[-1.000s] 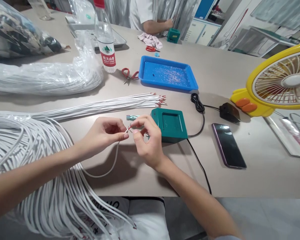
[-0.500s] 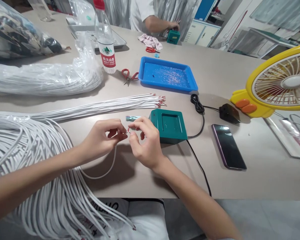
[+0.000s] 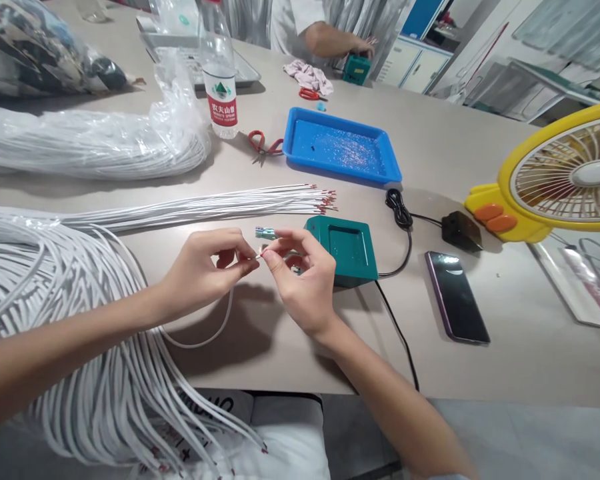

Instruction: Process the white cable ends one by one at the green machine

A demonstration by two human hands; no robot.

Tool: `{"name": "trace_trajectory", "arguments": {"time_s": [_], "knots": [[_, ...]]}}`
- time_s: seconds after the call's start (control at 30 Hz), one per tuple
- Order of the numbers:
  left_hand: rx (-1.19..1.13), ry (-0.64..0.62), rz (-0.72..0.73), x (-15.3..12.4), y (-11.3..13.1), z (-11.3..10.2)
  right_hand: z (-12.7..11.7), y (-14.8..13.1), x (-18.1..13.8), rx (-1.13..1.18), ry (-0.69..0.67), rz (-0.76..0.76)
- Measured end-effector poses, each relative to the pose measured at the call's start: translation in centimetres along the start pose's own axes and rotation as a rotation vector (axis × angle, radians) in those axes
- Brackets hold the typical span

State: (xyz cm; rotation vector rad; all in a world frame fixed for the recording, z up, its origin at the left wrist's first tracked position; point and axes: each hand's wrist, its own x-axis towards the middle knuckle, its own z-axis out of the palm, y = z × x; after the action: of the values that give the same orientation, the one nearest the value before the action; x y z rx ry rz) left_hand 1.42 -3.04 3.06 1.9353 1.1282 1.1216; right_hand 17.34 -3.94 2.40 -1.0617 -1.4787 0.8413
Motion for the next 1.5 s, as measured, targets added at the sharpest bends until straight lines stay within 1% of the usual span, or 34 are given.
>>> {"name": "trace_trajectory", "arguments": {"time_s": [0.2, 0.33, 0.47, 0.63, 0.77, 0.83, 0.87, 0.97, 1.0, 1.03, 1.07, 1.1, 1.13, 1.17, 1.23, 1.3, 1.37, 1.5], "knots": [[-0.002, 0.041, -0.059, 0.1, 0.3, -0.1, 0.0, 0.1, 0.0, 0.033, -0.064, 0.030], [-0.003, 0.078, -0.064, 0.2, 0.5, -0.2, -0.2, 0.1, -0.1, -0.015, -0.057, 0.033], [-0.027, 0.089, -0.061, 0.2, 0.5, -0.1, 0.0, 0.0, -0.1, -0.093, -0.085, -0.007], [-0.038, 0.066, -0.008, 0.0, 0.4, 0.0, 0.1, 0.1, 0.0, -0.180, -0.104, -0.049], [0.022, 0.061, 0.109, 0.0, -0.1, -0.1, -0.2, -0.2, 0.2, -0.137, -0.136, -0.015], [0.092, 0.095, 0.216, 0.0, -0.6, -0.2, -0.3, -0.5, 0.4, -0.038, -0.178, 0.075], [0.140, 0.116, 0.280, 0.0, -0.9, -0.2, -0.3, -0.7, 0.5, 0.039, -0.213, 0.152], [0.278, 0.180, 0.451, 0.0, -1.5, -0.4, -0.4, -1.1, 0.8, 0.302, -0.344, 0.454], [0.294, 0.209, 0.469, 0.1, -1.5, -0.5, -0.3, -1.1, 0.9, 0.370, -0.375, 0.532], [0.283, 0.250, 0.457, 0.2, -1.5, -0.6, -0.3, -1.1, 0.8, 0.412, -0.391, 0.581], [0.247, 0.294, 0.417, 0.4, -1.4, -0.7, -0.2, -1.1, 0.8, 0.426, -0.391, 0.596], [0.186, 0.325, 0.349, 0.5, -1.2, -0.8, -0.2, -1.0, 0.7, 0.415, -0.368, 0.574], [0.102, 0.330, 0.260, 0.6, -1.0, -0.9, -0.1, -0.8, 0.6, 0.379, -0.327, 0.521], [0.001, 0.303, 0.160, 0.8, -0.8, -1.0, 0.0, -0.7, 0.4, 0.322, -0.268, 0.448], [-0.212, 0.185, -0.021, 1.0, -0.5, -1.0, 0.0, -0.4, 0.2, 0.186, -0.122, 0.273], [-0.375, 0.080, -0.128, 1.1, -0.3, -1.0, -0.1, -0.2, 0.1, 0.073, -0.035, 0.135], [-0.444, 0.026, -0.155, 1.0, -0.2, -0.8, -0.3, -0.1, 0.2, 0.022, -0.041, 0.063], [-0.420, -0.040, -0.124, 0.8, 0.0, -0.7, -0.5, -0.1, 0.4, 0.040, -0.153, -0.003]]}}
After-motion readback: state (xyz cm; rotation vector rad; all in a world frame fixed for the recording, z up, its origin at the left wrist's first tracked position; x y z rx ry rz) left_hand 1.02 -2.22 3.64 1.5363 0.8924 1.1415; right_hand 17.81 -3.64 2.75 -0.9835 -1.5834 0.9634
